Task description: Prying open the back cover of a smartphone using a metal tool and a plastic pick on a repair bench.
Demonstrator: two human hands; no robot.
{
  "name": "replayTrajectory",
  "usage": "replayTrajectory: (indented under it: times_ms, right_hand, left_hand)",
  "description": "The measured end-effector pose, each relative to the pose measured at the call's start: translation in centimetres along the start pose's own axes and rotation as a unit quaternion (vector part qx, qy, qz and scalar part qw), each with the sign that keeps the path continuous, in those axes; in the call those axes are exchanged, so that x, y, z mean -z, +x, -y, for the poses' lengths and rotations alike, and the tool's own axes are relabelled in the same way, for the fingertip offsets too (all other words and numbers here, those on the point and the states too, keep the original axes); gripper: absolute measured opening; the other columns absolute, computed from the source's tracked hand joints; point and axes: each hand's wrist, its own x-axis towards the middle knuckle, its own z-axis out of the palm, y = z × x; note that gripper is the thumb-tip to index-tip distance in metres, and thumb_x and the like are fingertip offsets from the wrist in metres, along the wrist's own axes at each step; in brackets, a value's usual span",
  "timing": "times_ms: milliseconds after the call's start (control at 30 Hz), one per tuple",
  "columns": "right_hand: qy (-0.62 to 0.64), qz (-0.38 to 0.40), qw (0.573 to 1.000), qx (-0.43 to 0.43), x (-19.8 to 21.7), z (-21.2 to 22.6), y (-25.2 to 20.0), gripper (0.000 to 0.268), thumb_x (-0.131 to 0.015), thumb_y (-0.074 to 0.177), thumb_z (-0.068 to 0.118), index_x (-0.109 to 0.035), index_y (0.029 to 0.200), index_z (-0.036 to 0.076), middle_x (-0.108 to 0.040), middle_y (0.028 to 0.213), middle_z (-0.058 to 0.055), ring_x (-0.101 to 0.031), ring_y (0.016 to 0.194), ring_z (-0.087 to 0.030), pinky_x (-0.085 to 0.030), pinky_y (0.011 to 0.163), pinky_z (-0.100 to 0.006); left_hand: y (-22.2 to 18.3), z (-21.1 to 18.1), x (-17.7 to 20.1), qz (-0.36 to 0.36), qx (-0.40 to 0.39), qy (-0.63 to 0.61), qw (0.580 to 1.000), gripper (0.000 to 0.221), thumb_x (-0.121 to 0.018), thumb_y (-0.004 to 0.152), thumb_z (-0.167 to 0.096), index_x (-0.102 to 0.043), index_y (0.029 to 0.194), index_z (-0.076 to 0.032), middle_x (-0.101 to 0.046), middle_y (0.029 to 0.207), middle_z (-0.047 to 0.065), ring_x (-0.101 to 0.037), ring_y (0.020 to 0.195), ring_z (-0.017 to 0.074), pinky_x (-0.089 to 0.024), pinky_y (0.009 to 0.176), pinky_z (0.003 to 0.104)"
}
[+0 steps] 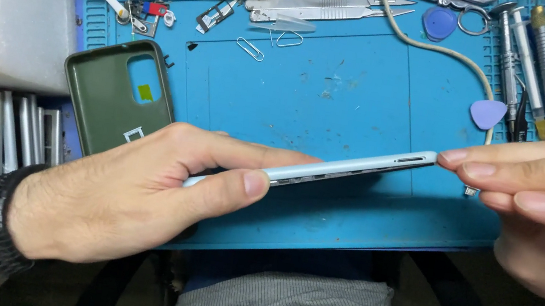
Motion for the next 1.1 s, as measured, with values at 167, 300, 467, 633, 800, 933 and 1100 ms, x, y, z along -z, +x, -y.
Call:
replayTrajectory:
  times_ms: [167, 300, 467, 633, 800, 933, 1100]
  right_hand:
    - [-0.074, 0.058, 0.995, 0.033, 1.0, 0.9, 1.1, 0.052, -0.076, 0.080, 0.004, -0.055, 0.128, 0.005, -0.073, 0.135, -0.013, -0.082, 0.139, -0.028, -0.069, 0.124, -0.033]
    - [-0.051, -0.001, 0.998, 0.038, 0.3, -0.1, 0.9, 0.023, -0.062, 0.099, 0.007, -0.057, 0.121, 0.009, -0.075, 0.124, -0.011, -0.086, 0.128, -0.029, -0.078, 0.119, -0.038]
    - [-0.059, 0.090, 0.994, 0.024, 1.4, 0.4, 2.0, 0.041, -0.064, 0.088, 0.021, -0.059, 0.127, 0.011, -0.077, 0.131, -0.010, -0.082, 0.136, -0.027, -0.073, 0.125, -0.041]
    - [-0.055, -0.026, 0.998, 0.014, -0.4, 0.7, 1.7, 0.015, -0.063, 0.101, -0.001, -0.061, 0.114, 0.008, -0.076, 0.117, -0.013, -0.084, 0.125, -0.029, -0.076, 0.109, -0.032]
    - [-0.154, 0.044, 0.984, 0.077, 0.0, 2.3, 1.9, 0.056, -0.086, 0.080, 0.004, -0.057, 0.128, 0.006, -0.071, 0.131, -0.014, -0.079, 0.132, -0.028, -0.067, 0.122, -0.037]
    - [-0.189, 0.022, 0.968, 0.161, -0.9, 1.7, 1.7, 0.045, -0.082, 0.094, -0.005, -0.053, 0.127, 0.005, -0.070, 0.131, -0.018, -0.078, 0.132, -0.038, -0.070, 0.121, -0.046]
    - [-0.218, 0.026, 0.964, 0.148, -0.9, 2.3, 2.2, 0.035, -0.072, 0.099, -0.016, -0.056, 0.123, 0.003, -0.070, 0.123, -0.019, -0.080, 0.123, -0.036, -0.070, 0.113, -0.044]
  left_hand:
    - [0.0, -0.2, 0.0, 0.006, -0.034, -0.008, 0.999, 0.058, -0.039, 0.108, -0.046, -0.062, 0.151, -0.015, -0.068, 0.157, 0.000, -0.065, 0.142, 0.0155, -0.046, 0.114, 0.031]
    - [0.0, -0.1, -0.1, 0.007, -0.058, -0.001, 0.998, 0.059, -0.037, 0.108, -0.047, -0.060, 0.152, -0.015, -0.066, 0.158, 0.001, -0.066, 0.140, 0.0157, -0.046, 0.113, 0.030]
    - [-0.1, 0.1, -0.2, -0.002, -0.052, 0.034, 0.998, 0.059, -0.036, 0.107, -0.049, -0.061, 0.152, -0.021, -0.075, 0.147, -0.009, -0.070, 0.087, 0.0086, -0.051, 0.076, 0.024]
    - [-0.2, 0.1, -0.2, 0.010, -0.084, -0.016, 0.996, 0.058, -0.036, 0.109, -0.044, -0.059, 0.151, -0.013, -0.061, 0.160, 0.001, -0.059, 0.145, 0.0143, -0.040, 0.119, 0.029]
    - [-0.1, 0.3, 0.0, 0.013, -0.075, -0.013, 0.997, 0.059, -0.035, 0.108, -0.047, -0.060, 0.152, -0.017, -0.064, 0.157, -0.006, -0.062, 0.136, 0.0073, -0.045, 0.111, 0.025]
    - [-0.1, 0.3, 0.1, 0.016, -0.090, -0.022, 0.996, 0.056, -0.036, 0.109, -0.043, -0.059, 0.152, -0.014, -0.064, 0.156, -0.005, -0.062, 0.136, 0.0074, -0.044, 0.114, 0.025]
    - [-0.1, 0.2, 0.0, 0.011, -0.088, -0.017, 0.996, 0.056, -0.037, 0.108, -0.042, -0.059, 0.152, -0.015, -0.064, 0.156, -0.005, -0.062, 0.136, 0.0075, -0.044, 0.113, 0.025]
